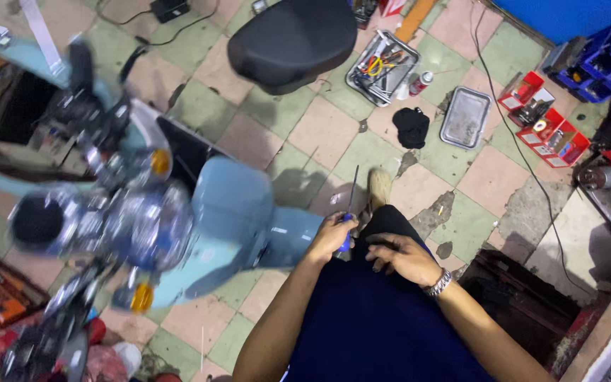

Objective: The person replaces a scooter battery by using a screwdriver to disconnect the terminals, removing the old battery, placing a new orange battery into the compartment, and reattaching the cables by hand.

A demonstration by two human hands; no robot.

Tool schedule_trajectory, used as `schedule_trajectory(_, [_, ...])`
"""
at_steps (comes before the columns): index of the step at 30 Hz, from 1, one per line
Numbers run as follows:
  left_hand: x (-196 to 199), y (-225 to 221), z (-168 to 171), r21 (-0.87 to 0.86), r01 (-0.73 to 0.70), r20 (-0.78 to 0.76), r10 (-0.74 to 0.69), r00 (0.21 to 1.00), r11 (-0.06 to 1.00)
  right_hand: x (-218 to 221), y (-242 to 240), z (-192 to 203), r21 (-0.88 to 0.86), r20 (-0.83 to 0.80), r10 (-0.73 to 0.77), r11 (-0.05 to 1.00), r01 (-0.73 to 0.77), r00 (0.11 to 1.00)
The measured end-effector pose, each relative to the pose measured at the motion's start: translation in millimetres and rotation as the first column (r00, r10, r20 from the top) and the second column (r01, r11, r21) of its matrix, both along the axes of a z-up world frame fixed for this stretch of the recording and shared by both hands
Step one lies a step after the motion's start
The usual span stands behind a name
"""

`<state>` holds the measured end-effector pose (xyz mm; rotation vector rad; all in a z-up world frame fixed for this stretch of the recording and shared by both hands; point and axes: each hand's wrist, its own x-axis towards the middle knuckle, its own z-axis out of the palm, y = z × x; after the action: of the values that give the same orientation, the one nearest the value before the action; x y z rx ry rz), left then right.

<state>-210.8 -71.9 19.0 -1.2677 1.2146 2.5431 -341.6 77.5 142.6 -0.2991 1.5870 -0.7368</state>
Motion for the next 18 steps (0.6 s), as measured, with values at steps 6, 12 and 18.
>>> schedule_trajectory(6, [-151, -68, -83, -0.394, 0.037, 0.16, 0.029, 0.987, 0.918, -154, -47, -120, 0.144, 0.031, -0.201, 0.97, 0.194, 0.979])
schedule_trajectory(12, [-337, -135, -304, -0.598, 0.354, 0.484, -0.027, 0.874, 0.719, -303, -150, -345, 0.37, 0.069, -0.352, 0.878, 0.304, 0.934])
schedule_trajectory(18, [-502, -178, -554, -0.644, 0.488, 0.55, -0.088, 0.831, 0.59, -352, -187, -495, 0.21, 0.089, -0.477, 0.867, 0.451, 0.875])
